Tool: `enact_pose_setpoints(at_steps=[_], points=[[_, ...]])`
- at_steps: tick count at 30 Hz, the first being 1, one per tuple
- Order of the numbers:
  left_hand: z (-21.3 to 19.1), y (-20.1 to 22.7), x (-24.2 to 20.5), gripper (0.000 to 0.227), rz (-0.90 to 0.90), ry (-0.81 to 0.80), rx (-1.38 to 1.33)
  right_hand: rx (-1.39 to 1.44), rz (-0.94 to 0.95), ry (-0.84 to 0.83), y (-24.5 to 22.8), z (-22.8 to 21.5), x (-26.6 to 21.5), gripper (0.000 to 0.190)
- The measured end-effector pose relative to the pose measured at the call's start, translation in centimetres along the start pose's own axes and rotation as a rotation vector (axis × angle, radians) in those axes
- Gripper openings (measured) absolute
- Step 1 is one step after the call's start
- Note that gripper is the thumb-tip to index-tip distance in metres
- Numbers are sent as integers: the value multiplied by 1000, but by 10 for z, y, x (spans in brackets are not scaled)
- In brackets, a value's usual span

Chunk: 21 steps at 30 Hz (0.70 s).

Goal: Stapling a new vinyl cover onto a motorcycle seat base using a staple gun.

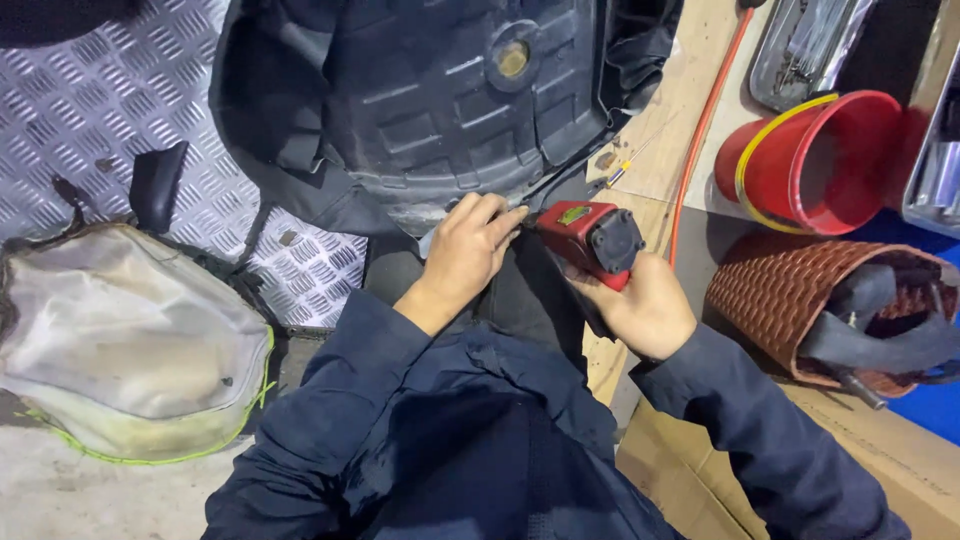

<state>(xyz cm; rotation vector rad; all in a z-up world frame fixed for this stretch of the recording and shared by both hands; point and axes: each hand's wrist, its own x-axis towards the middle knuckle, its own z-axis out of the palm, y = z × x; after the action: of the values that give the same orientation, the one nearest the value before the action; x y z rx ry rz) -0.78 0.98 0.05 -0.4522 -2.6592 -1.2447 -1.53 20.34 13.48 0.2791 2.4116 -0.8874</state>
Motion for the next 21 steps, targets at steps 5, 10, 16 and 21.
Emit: enact_pose_setpoints(at_steps=[5, 10, 16, 21], points=[[5, -4, -3, 21, -54, -12, 14, -38, 18, -11, -11, 3, 10, 21], [6, -3, -2, 24, -80, -30, 36, -105, 95, 21, -12, 8, 17, 31], [10, -10, -7, 48, 1, -42, 160, -237, 193, -31, -29, 17, 38, 36], [22, -16, -11, 34, 60, 41, 485, -212, 217, -71, -25, 20, 52, 28]])
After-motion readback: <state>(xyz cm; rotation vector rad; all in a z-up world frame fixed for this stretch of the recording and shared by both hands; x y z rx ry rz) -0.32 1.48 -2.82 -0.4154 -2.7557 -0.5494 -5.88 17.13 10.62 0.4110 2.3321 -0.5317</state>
